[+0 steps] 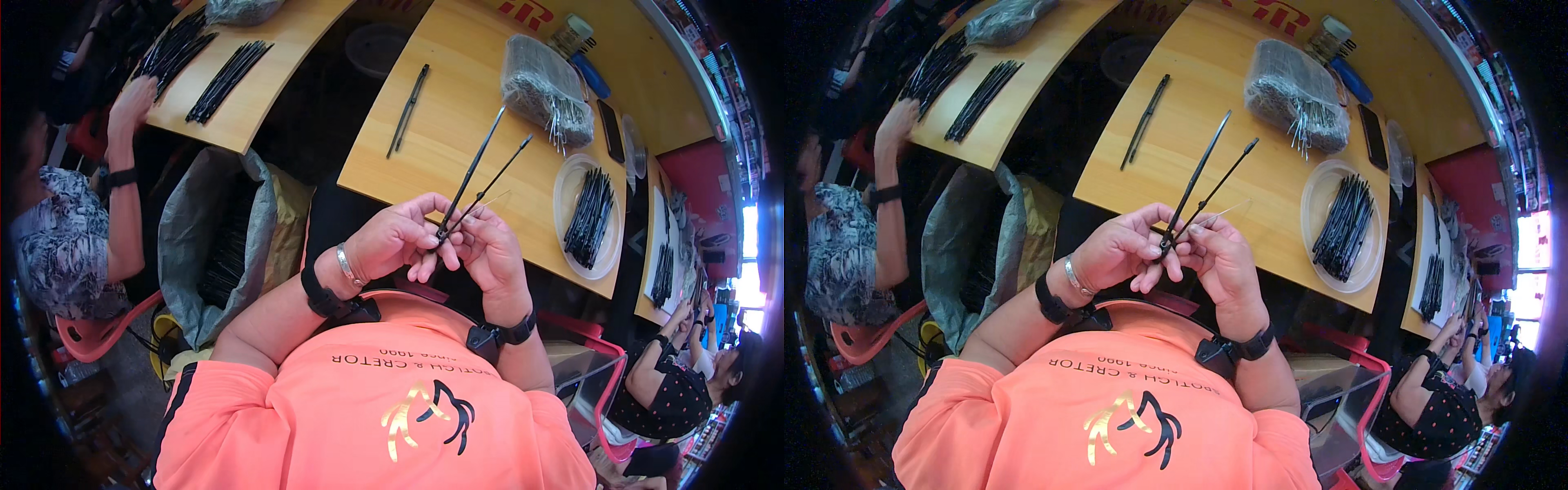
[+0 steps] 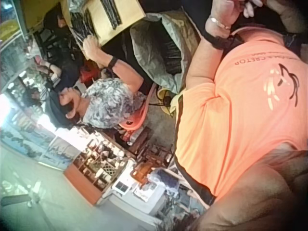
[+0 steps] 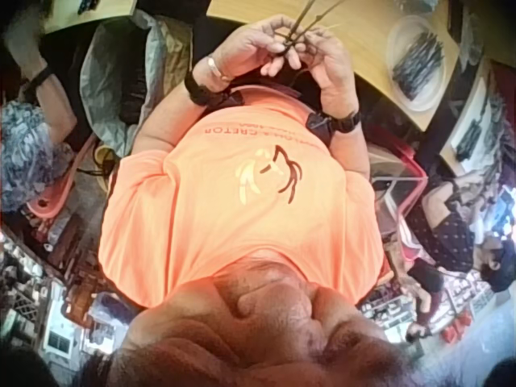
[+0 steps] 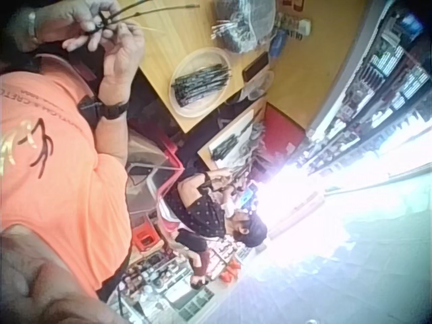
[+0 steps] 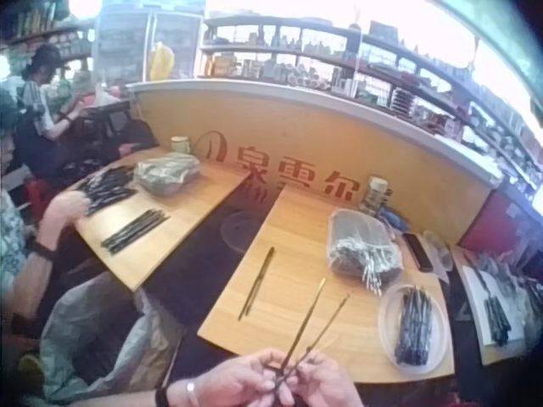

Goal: The recorder is assembling small black rods into bundles as part of a manufacturing or production task.

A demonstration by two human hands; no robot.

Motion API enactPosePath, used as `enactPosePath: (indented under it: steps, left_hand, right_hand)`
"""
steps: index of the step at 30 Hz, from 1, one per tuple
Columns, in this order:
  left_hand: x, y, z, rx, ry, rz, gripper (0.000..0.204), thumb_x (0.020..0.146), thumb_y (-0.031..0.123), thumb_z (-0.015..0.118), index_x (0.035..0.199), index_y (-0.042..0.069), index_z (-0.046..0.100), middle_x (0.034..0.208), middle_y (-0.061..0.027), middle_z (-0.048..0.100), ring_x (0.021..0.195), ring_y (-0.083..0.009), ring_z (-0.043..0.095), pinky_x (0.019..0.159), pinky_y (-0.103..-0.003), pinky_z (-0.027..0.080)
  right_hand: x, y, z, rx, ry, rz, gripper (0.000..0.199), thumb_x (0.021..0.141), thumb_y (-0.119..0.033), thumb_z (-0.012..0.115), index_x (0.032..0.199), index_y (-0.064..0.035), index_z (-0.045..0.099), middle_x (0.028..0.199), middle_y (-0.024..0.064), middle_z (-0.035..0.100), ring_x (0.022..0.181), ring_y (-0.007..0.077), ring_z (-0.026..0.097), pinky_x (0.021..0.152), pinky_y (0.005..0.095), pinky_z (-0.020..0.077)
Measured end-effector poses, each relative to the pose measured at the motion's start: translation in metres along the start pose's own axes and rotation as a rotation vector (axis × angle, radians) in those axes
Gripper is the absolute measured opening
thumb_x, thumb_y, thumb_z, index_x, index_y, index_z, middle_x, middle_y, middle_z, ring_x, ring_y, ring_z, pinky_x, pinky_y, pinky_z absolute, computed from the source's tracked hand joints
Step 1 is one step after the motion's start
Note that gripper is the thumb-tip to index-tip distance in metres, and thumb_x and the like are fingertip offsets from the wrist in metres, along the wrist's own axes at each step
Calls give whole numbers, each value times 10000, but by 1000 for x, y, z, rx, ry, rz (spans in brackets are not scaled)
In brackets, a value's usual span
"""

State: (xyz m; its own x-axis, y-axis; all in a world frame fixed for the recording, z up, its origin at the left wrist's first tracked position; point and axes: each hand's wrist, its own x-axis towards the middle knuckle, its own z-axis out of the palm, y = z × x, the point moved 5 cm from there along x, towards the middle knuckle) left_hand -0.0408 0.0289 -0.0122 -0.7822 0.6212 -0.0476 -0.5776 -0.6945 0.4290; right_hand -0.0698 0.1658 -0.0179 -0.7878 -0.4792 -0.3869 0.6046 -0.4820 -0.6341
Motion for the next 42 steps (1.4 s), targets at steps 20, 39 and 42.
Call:
enactPosePath:
  steps: [20,39,42]
  left_hand:
    - [-2,2,1,74,29,-51,331,825,38,499,1144,-21,429,782,-258,634,439,-219,581,381,-244,432]
    - [1,2,-2,49,66,3,263,867,82,504,1105,20,410,795,-262,616,459,-221,576,412,-248,459]
    - [1,2,0,67,75,7,253,876,82,499,1106,21,410,801,-260,619,472,-218,583,417,-243,462]
  right_hand:
    - [-3,-6,-1,-86,94,-81,82,894,-33,487,974,-24,502,858,131,644,678,157,637,603,274,562]
    - [-6,-11,8,-179,146,-170,117,886,-57,526,989,-11,495,857,146,639,680,151,631,611,261,551]
    - [-5,-9,4,-152,145,-143,112,885,-56,526,985,-14,498,856,146,639,678,153,631,608,264,550]
